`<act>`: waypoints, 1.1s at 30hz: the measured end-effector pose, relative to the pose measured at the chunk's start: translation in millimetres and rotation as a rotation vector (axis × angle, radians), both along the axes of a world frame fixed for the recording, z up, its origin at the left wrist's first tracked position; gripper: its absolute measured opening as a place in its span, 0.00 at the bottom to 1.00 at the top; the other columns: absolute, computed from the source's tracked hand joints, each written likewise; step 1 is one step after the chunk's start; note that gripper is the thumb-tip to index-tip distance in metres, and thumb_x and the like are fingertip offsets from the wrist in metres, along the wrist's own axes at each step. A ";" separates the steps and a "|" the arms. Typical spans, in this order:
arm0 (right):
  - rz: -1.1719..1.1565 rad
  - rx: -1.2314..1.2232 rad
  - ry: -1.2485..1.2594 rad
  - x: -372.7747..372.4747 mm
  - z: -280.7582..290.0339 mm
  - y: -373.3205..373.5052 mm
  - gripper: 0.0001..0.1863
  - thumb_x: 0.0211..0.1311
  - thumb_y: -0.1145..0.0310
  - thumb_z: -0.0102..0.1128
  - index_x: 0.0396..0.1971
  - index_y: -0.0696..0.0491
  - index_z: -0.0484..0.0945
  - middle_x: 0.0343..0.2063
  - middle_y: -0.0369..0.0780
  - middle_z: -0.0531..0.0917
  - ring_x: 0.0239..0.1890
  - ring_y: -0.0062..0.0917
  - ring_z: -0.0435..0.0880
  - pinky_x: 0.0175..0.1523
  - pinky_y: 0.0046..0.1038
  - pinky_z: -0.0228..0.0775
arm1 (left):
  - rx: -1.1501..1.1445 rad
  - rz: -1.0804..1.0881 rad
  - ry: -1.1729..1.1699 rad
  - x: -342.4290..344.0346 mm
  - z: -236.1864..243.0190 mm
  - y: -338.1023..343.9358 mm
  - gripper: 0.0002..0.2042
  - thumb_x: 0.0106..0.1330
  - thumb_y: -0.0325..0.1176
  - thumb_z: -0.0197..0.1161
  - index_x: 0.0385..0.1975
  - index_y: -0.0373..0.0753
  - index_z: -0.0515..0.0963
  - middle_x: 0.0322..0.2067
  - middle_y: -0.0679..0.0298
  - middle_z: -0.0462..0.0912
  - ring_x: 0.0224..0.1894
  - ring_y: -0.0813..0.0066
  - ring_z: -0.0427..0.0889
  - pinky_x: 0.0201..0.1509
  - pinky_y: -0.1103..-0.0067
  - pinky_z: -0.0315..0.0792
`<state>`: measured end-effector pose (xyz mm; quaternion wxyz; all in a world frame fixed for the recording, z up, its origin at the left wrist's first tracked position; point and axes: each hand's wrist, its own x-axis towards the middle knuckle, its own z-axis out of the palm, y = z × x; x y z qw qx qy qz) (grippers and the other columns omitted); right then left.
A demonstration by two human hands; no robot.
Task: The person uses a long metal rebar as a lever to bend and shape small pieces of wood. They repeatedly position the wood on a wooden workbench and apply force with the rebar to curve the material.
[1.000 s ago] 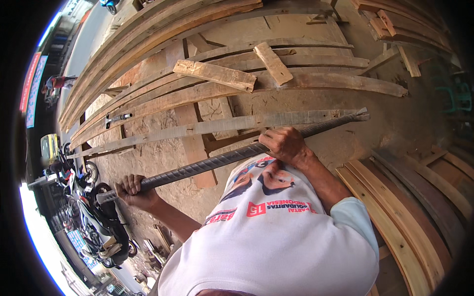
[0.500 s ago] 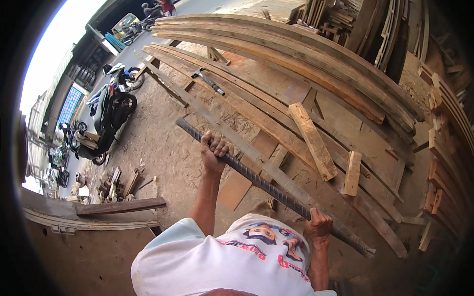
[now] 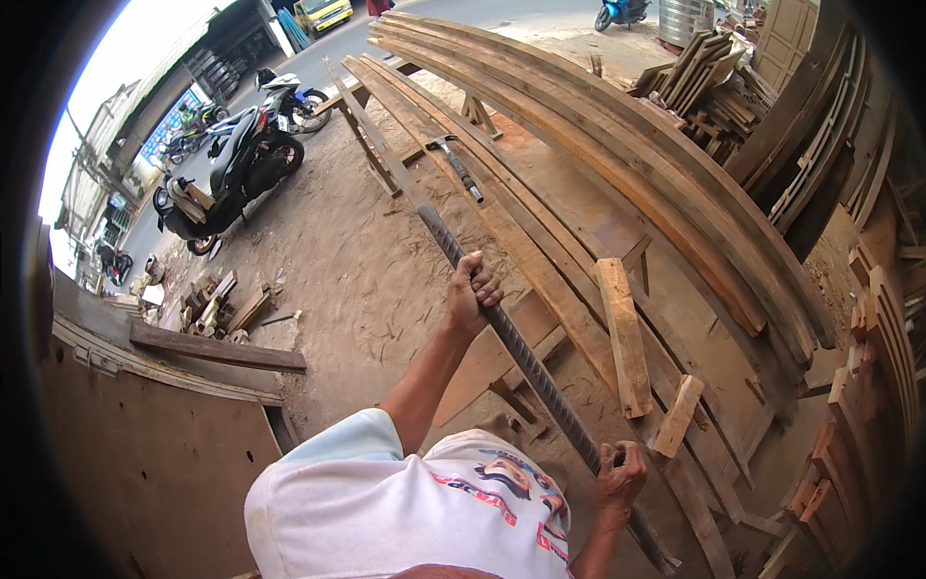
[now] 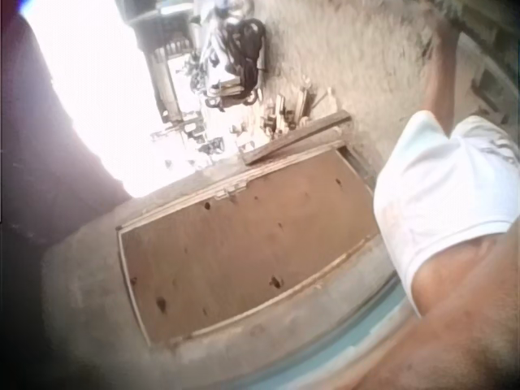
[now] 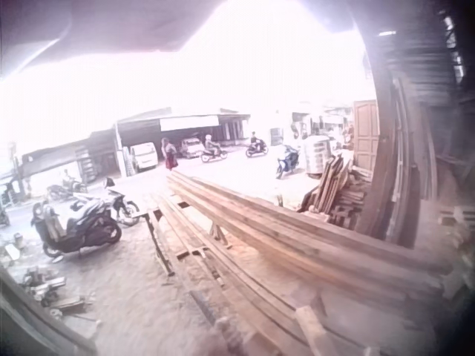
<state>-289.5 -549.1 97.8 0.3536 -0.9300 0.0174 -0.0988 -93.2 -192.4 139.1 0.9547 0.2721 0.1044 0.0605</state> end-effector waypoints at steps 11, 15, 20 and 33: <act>-0.311 -0.347 0.226 120.6 -53.2 -65.3 0.45 0.59 0.44 0.70 0.67 0.61 0.65 0.64 0.56 0.71 0.66 0.51 0.69 0.68 0.50 0.64 | -0.014 0.007 -0.025 -8.9 1.5 -9.0 0.16 0.75 0.43 0.57 0.25 0.50 0.63 0.16 0.77 0.60 0.17 0.86 0.65 0.22 0.84 0.66; -0.267 -0.381 0.242 122.5 -45.6 -56.6 0.49 0.59 0.41 0.69 0.71 0.58 0.61 0.64 0.57 0.71 0.67 0.50 0.69 0.67 0.49 0.66 | -0.106 -0.192 -0.013 -48.3 -19.4 -54.5 0.15 0.73 0.46 0.59 0.27 0.48 0.67 0.16 0.75 0.61 0.20 0.81 0.67 0.26 0.82 0.68; -0.138 -0.243 0.279 126.7 -44.3 -19.0 0.45 0.63 0.44 0.66 0.72 0.54 0.62 0.62 0.55 0.74 0.66 0.49 0.71 0.66 0.48 0.66 | -0.183 -0.467 0.035 -109.0 -52.0 -112.5 0.17 0.73 0.49 0.57 0.26 0.46 0.67 0.16 0.72 0.65 0.27 0.72 0.74 0.39 0.74 0.71; -0.328 -0.470 0.209 98.3 -83.8 -96.2 0.33 0.63 0.59 0.66 0.64 0.59 0.68 0.65 0.60 0.67 0.67 0.56 0.66 0.70 0.51 0.60 | -0.185 -0.606 -0.039 -110.7 -55.7 -132.1 0.17 0.73 0.47 0.55 0.26 0.44 0.67 0.18 0.69 0.64 0.33 0.70 0.71 0.49 0.72 0.67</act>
